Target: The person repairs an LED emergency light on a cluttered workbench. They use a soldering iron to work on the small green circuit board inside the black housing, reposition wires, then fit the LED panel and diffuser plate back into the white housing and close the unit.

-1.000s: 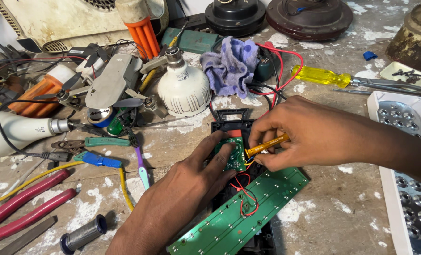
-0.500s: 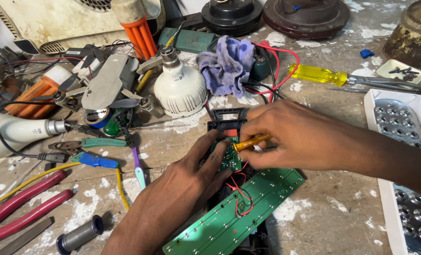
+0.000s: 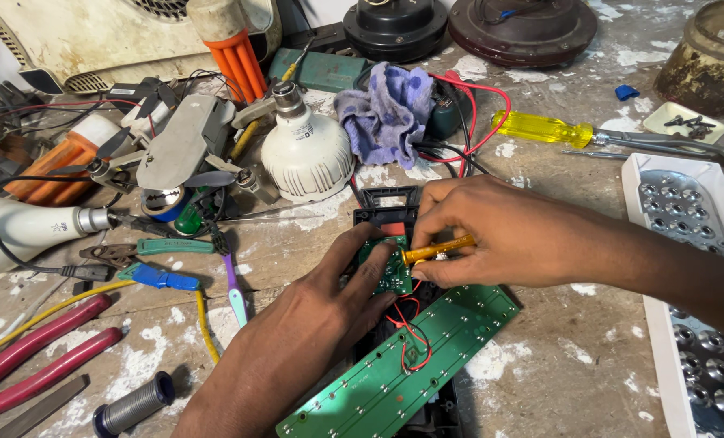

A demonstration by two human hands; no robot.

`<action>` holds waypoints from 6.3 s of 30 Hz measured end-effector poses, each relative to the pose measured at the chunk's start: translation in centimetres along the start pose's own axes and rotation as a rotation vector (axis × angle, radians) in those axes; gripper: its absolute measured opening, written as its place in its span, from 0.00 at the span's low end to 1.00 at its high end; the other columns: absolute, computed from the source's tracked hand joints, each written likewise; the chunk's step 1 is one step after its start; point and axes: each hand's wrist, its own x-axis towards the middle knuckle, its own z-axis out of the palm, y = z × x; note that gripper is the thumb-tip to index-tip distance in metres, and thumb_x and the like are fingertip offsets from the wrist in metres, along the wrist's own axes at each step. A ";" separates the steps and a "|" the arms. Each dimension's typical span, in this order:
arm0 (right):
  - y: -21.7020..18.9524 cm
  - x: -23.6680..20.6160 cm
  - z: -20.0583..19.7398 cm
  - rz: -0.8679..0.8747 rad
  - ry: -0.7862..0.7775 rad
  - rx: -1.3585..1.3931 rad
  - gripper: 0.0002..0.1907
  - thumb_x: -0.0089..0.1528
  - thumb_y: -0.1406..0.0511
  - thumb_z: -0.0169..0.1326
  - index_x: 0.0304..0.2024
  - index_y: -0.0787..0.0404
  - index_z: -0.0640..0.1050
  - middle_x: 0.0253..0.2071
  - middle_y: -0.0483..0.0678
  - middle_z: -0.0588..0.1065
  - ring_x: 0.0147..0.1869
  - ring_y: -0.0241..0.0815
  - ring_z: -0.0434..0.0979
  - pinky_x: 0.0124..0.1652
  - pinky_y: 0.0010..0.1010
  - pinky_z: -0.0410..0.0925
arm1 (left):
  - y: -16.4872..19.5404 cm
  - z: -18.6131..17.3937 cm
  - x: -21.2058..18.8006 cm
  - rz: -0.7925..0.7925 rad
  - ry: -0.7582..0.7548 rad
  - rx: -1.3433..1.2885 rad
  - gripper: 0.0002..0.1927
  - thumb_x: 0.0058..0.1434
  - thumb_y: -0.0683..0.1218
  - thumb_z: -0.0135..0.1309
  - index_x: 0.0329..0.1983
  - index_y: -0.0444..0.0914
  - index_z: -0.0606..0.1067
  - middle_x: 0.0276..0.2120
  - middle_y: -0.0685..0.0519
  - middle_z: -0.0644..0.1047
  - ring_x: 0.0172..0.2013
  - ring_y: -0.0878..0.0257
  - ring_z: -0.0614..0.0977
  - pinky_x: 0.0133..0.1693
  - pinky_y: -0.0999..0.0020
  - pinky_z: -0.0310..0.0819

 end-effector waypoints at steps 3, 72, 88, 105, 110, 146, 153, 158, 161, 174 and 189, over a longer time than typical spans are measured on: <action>0.2 0.1 0.4 0.138 -0.044 -0.034 0.18 0.54 0.53 0.65 0.40 0.56 0.84 0.38 0.44 0.76 0.45 0.41 0.78 0.49 0.34 0.69 | 0.2 -0.1 0.0 -0.042 -0.064 0.032 0.27 0.65 0.49 0.52 0.64 0.31 0.67 0.68 0.38 0.65 0.34 0.39 0.84 0.37 0.48 0.76; 0.1 1.1 1.4 0.199 -0.013 0.095 0.18 0.44 0.57 0.68 0.33 0.60 0.85 0.38 0.43 0.78 0.43 0.40 0.82 0.44 0.34 0.72 | -1.6 0.7 0.1 0.063 0.157 -0.216 0.30 0.60 0.47 0.61 0.62 0.27 0.70 0.63 0.32 0.70 0.59 0.38 0.76 0.56 0.56 0.74; -0.2 -0.5 4.3 0.062 0.297 0.053 0.16 0.44 0.62 0.68 0.27 0.64 0.75 0.36 0.50 0.72 0.44 0.47 0.76 0.42 0.39 0.70 | -1.2 0.3 0.0 0.058 0.148 -0.255 0.29 0.60 0.46 0.60 0.62 0.28 0.70 0.63 0.34 0.71 0.57 0.38 0.77 0.54 0.56 0.74; 0.3 -1.1 4.0 0.067 0.258 0.116 0.19 0.49 0.60 0.66 0.37 0.62 0.77 0.41 0.48 0.72 0.46 0.42 0.76 0.44 0.35 0.70 | -0.4 -0.6 -0.2 -0.035 0.078 -0.347 0.17 0.59 0.44 0.60 0.51 0.35 0.80 0.62 0.42 0.74 0.53 0.46 0.82 0.51 0.60 0.77; 0.6 -2.0 0.6 0.170 0.119 0.231 0.26 0.51 0.52 0.66 0.48 0.56 0.79 0.48 0.46 0.70 0.44 0.36 0.75 0.42 0.30 0.71 | 0.0 -0.6 0.1 0.150 0.232 -0.141 0.15 0.55 0.43 0.63 0.46 0.36 0.83 0.60 0.39 0.73 0.65 0.39 0.69 0.60 0.53 0.67; 3.0 -2.9 0.7 0.001 -0.008 0.333 0.23 0.49 0.61 0.68 0.46 0.57 0.79 0.51 0.42 0.72 0.36 0.31 0.75 0.34 0.25 0.70 | -0.6 0.1 0.7 0.091 0.087 -0.285 0.12 0.62 0.43 0.58 0.45 0.30 0.78 0.62 0.38 0.73 0.61 0.40 0.75 0.58 0.56 0.71; 3.6 -2.8 1.1 -0.114 0.056 0.309 0.23 0.52 0.60 0.70 0.46 0.60 0.79 0.49 0.43 0.73 0.41 0.31 0.76 0.38 0.26 0.71 | -0.9 0.0 0.9 0.104 0.036 -0.169 0.13 0.61 0.44 0.57 0.45 0.33 0.79 0.62 0.42 0.74 0.62 0.44 0.74 0.60 0.55 0.68; 3.8 -2.8 1.0 -0.038 0.015 0.329 0.24 0.49 0.60 0.70 0.45 0.59 0.79 0.50 0.41 0.73 0.39 0.31 0.76 0.36 0.26 0.72 | -0.6 -0.3 0.8 0.207 0.073 0.060 0.11 0.59 0.46 0.57 0.42 0.37 0.81 0.61 0.46 0.75 0.66 0.44 0.69 0.65 0.44 0.55; 3.8 -2.8 0.6 -0.204 0.052 0.322 0.22 0.52 0.61 0.71 0.46 0.60 0.80 0.50 0.43 0.74 0.44 0.33 0.77 0.40 0.26 0.71 | -0.3 -0.4 0.9 0.209 0.098 0.112 0.11 0.58 0.46 0.57 0.41 0.38 0.82 0.61 0.46 0.75 0.67 0.44 0.67 0.64 0.43 0.54; 5.0 -2.4 1.3 -0.088 0.103 0.425 0.21 0.47 0.68 0.71 0.45 0.58 0.85 0.51 0.42 0.79 0.41 0.32 0.77 0.40 0.25 0.72 | -0.4 -0.2 1.2 0.103 0.145 -0.240 0.11 0.55 0.43 0.63 0.39 0.34 0.83 0.60 0.47 0.77 0.67 0.43 0.67 0.62 0.52 0.63; 4.6 -2.5 2.3 -0.019 0.253 0.402 0.22 0.44 0.67 0.75 0.41 0.59 0.84 0.41 0.42 0.81 0.28 0.27 0.72 0.29 0.25 0.67 | 1.2 0.0 3.4 0.153 0.224 -0.241 0.14 0.57 0.43 0.63 0.46 0.34 0.81 0.46 0.48 0.82 0.52 0.50 0.81 0.57 0.55 0.70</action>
